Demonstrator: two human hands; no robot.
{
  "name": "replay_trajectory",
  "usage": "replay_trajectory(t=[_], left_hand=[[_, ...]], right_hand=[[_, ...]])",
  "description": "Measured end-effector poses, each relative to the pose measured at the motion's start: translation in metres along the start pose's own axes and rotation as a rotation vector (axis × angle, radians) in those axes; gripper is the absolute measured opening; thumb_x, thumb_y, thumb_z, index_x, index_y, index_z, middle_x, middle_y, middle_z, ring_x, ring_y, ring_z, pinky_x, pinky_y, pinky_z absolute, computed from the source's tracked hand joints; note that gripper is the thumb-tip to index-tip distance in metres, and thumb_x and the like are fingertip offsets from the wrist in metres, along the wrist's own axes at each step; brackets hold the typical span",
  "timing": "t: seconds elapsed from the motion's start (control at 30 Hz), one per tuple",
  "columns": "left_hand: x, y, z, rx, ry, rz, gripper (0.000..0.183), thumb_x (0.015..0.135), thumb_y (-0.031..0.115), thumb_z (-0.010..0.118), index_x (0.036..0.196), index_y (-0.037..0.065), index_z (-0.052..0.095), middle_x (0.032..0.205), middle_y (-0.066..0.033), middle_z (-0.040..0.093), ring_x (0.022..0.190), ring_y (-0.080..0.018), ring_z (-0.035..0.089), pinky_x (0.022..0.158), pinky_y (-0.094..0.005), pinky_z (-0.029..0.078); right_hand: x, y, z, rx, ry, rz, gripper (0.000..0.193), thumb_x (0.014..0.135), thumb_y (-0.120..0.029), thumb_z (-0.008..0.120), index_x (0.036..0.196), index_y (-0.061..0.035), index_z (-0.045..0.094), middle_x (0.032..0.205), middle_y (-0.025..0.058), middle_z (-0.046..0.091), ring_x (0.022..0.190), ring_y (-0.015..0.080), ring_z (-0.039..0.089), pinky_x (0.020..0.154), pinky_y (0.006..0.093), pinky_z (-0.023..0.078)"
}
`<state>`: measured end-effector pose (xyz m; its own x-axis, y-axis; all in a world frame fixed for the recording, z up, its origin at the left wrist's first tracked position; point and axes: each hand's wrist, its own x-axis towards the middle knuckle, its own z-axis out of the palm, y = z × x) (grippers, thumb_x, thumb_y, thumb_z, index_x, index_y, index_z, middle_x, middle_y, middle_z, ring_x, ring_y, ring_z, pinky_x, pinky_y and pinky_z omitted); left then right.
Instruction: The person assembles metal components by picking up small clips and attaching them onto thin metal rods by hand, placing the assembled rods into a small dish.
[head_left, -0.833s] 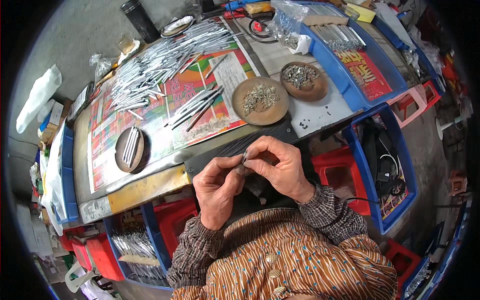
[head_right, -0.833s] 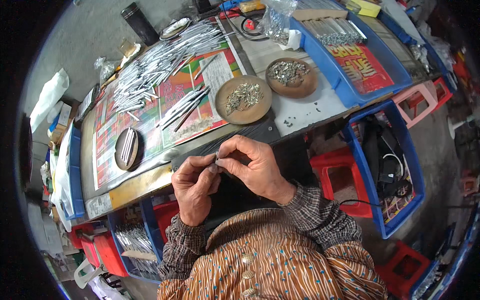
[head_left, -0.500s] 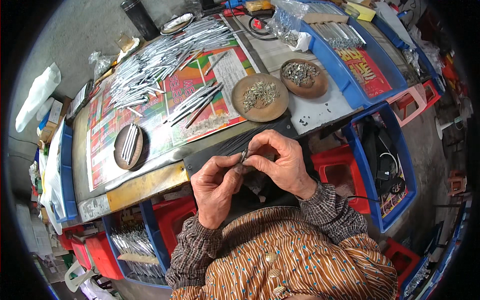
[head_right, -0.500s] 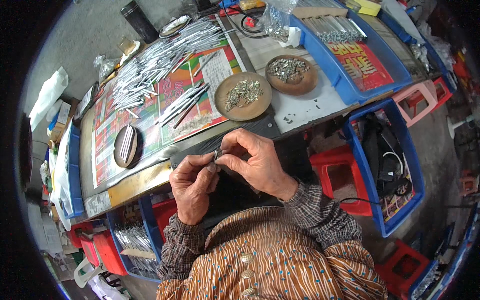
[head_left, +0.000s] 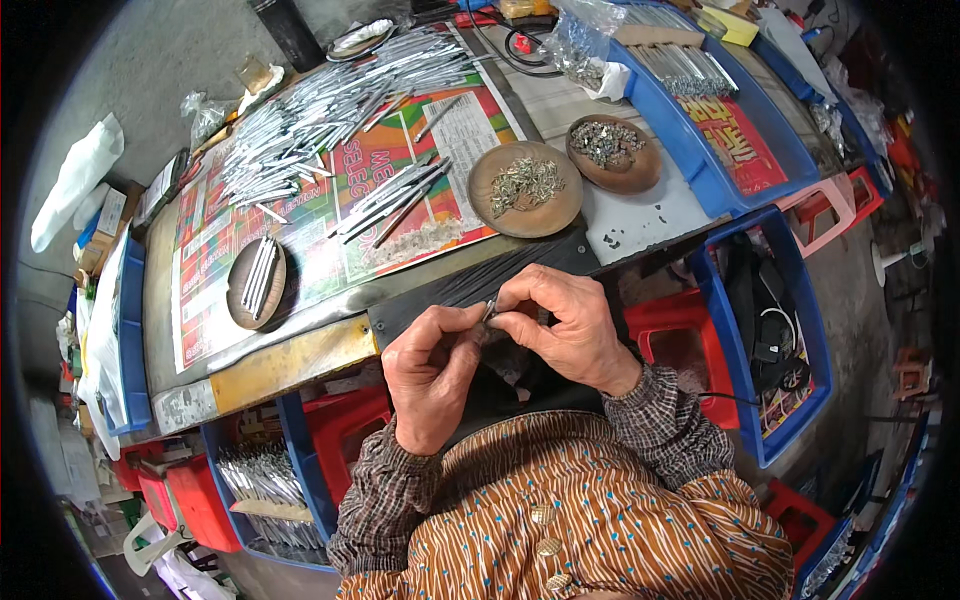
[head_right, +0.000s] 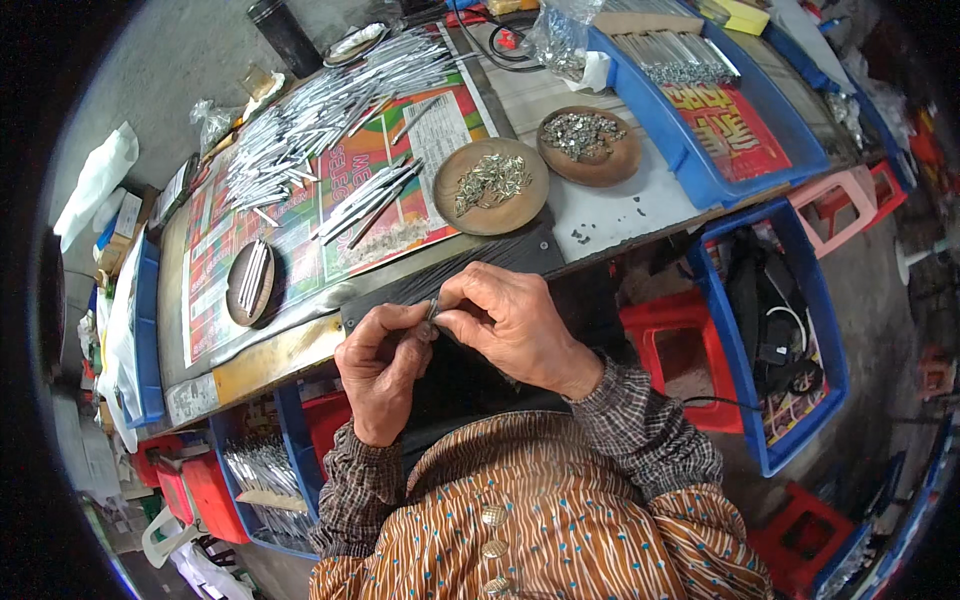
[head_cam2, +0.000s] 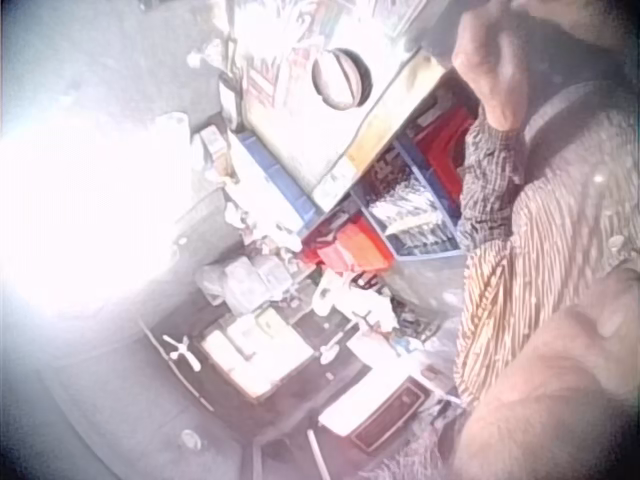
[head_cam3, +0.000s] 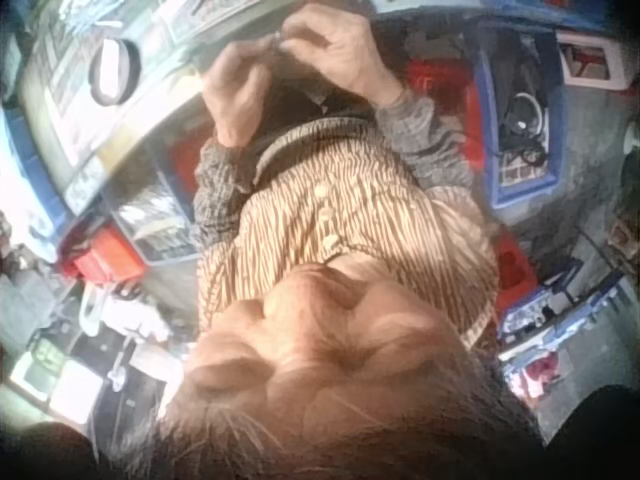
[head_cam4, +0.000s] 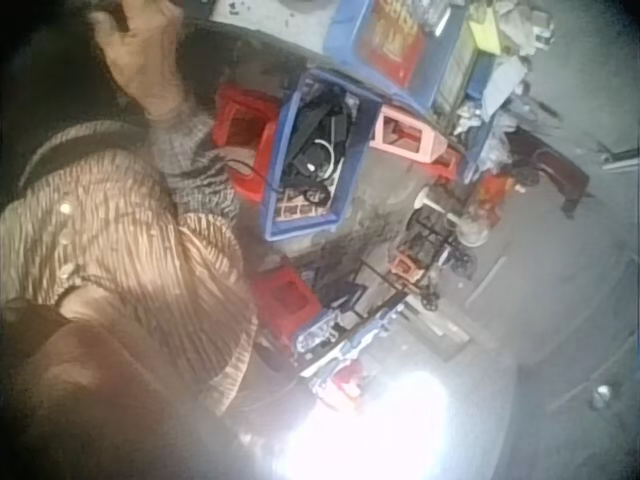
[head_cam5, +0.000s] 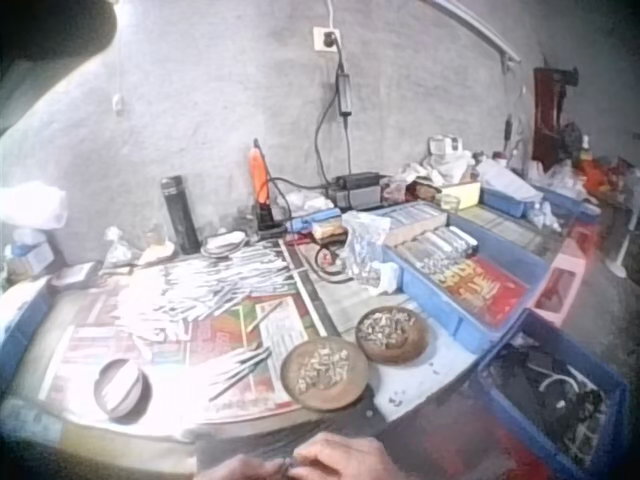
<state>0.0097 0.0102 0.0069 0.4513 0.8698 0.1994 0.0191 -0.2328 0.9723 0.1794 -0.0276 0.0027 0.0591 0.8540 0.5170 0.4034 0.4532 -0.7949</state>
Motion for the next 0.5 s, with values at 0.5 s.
replay_trajectory(t=[0.5], left_hand=[[-0.003, -0.004, 0.005, -0.291, 0.083, -0.075, 0.015, 0.089, -0.006, 0.056, 0.103, -0.004, 0.061, 0.076, -0.0025, 0.059, 0.055, -0.0039, 0.044, 0.047, -0.019, 0.034]], right_hand=[[-0.009, 0.007, 0.028, -0.367, 0.264, -0.299, 0.026, 0.076, -0.002, 0.071, 0.097, -0.0006, 0.056, 0.086, 0.01, 0.062, 0.075, 0.026, 0.064, 0.063, 0.0347, 0.053]])
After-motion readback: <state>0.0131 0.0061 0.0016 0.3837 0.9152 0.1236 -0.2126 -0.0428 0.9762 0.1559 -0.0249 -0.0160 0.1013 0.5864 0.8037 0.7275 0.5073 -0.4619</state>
